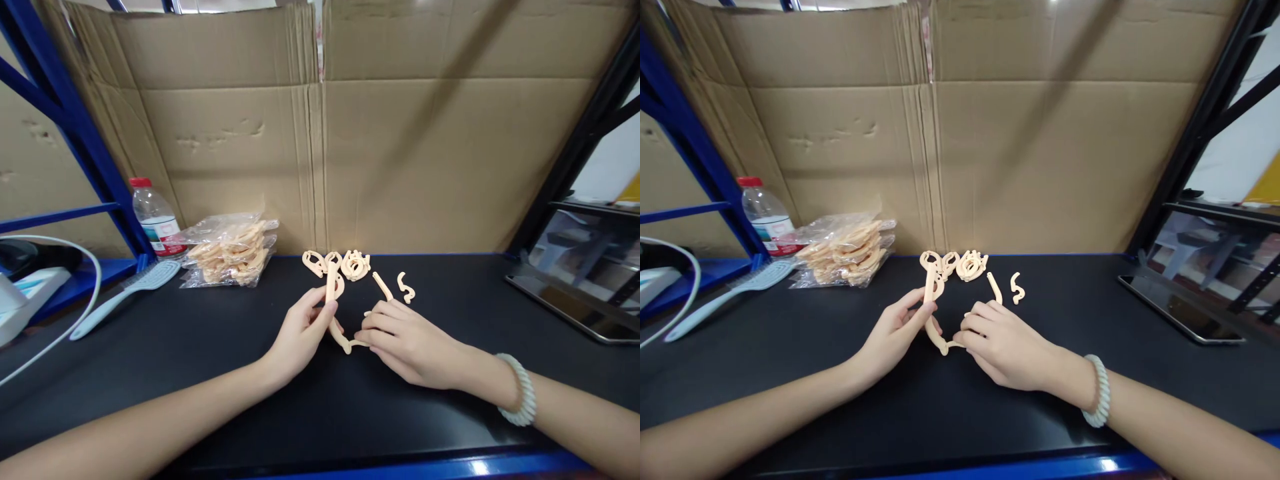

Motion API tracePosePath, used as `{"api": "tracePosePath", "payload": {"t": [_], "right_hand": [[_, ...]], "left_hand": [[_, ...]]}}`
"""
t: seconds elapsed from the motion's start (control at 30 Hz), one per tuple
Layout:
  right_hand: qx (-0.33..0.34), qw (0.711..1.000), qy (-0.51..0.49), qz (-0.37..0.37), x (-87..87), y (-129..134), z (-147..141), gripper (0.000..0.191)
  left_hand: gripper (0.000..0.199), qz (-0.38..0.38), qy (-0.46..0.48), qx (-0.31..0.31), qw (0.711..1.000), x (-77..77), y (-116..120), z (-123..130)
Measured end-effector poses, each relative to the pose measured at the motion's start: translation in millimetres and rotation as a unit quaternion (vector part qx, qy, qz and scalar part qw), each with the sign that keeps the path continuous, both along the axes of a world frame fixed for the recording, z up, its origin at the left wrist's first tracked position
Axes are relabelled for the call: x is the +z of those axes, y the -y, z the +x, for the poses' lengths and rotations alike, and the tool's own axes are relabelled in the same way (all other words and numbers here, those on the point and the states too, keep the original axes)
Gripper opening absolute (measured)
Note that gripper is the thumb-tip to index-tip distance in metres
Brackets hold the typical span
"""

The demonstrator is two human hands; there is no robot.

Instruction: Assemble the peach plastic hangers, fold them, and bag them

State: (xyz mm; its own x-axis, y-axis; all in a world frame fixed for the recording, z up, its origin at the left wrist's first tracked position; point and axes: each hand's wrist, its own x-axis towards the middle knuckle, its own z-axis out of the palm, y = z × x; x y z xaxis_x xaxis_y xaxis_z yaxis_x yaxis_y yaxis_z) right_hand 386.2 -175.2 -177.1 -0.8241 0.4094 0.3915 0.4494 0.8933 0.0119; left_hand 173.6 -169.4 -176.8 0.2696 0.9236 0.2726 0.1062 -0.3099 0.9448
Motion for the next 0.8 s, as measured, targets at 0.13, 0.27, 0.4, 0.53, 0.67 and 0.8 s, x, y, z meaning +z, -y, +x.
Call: {"api": "tracePosePath", "payload": {"t": [0.13, 0.27, 0.4, 0.53, 0.67, 0.8], "right_hand": [[0.005, 0.992, -0.102, -0.075, 0.7, 0, 2, 0.024], [0.002, 0.961, -0.207, -0.185, 6.8, 0, 4, 0.031], [0.050, 0.896, -0.264, -0.354, 11.3, -3, 4, 0.045], [0.073, 0.833, -0.326, -0.440, 8.4, -8, 6, 0.041], [0.044, 0.781, -0.405, -0.474, 5.7, -13, 7, 0.033], [-0.029, 0.741, -0.480, -0.468, 4.3, -16, 6, 0.029]], "left_hand": [[0.033, 0.032, -0.010, 0.013, 0.999, -0.4, 0, -1], [0.030, 0.085, -0.040, -0.004, 0.996, -2.1, 0, -3], [0.030, 0.135, -0.095, 0.004, 0.986, -2.6, 0, -4], [0.029, 0.169, -0.136, 0.028, 0.976, -1.0, 1, -4], [0.031, 0.153, -0.131, 0.029, 0.979, -0.9, 1, -4], [0.034, 0.182, -0.168, 0.042, 0.968, -5.0, -2, -5]]}}
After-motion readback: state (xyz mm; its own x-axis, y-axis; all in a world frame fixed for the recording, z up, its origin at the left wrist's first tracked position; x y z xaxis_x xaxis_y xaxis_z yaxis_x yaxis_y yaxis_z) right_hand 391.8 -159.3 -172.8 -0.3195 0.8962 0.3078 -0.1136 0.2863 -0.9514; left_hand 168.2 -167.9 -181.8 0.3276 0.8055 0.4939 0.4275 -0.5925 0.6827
